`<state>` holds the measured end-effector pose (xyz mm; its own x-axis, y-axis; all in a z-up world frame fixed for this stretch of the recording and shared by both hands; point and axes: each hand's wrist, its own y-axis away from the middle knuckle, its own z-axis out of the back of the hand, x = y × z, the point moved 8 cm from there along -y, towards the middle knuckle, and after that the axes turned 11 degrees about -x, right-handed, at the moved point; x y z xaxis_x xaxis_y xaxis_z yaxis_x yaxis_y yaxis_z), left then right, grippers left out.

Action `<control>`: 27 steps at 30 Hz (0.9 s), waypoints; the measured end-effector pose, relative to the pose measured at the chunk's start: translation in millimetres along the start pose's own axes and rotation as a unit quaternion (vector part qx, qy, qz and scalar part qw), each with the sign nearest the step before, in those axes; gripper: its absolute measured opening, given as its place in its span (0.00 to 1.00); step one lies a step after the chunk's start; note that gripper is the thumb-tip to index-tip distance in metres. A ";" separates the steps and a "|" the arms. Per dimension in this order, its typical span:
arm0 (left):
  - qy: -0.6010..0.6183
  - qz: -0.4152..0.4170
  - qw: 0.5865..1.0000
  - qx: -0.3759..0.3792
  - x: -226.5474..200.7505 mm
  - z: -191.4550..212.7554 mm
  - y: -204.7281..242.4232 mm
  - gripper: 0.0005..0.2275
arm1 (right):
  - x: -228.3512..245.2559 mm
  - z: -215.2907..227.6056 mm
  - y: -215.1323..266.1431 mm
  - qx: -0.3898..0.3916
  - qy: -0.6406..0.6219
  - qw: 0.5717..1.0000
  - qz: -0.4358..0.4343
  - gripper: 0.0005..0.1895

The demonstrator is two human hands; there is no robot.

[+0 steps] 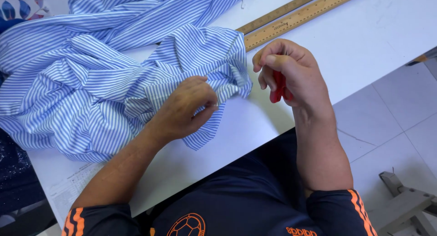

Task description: Trimming excess threads and refining the edges of a striped garment using small thread snips.

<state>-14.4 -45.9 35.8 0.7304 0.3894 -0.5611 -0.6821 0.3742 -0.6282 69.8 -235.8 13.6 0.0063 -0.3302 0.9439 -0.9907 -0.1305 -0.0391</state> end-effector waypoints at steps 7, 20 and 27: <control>-0.060 0.057 0.996 0.020 13.2 -3.8 -33.8 0.09 | 5.9 -13.4 12.8 0.031 0.031 0.999 0.021 0.06; -0.332 0.000 0.841 0.428 42.1 -69.6 -24.5 0.07 | 2.0 -23.2 45.6 0.133 0.439 0.881 0.117 0.05; -0.083 0.070 0.976 0.189 19.8 -19.0 -51.0 0.03 | 9.9 -42.9 56.3 0.137 0.419 0.880 0.176 0.18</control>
<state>35.6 -73.3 46.5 0.6351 0.5774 -0.5130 -0.7616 0.5788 -0.2914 8.3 -206.3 34.8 -0.5105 0.3958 0.7633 -0.8407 -0.4160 -0.3466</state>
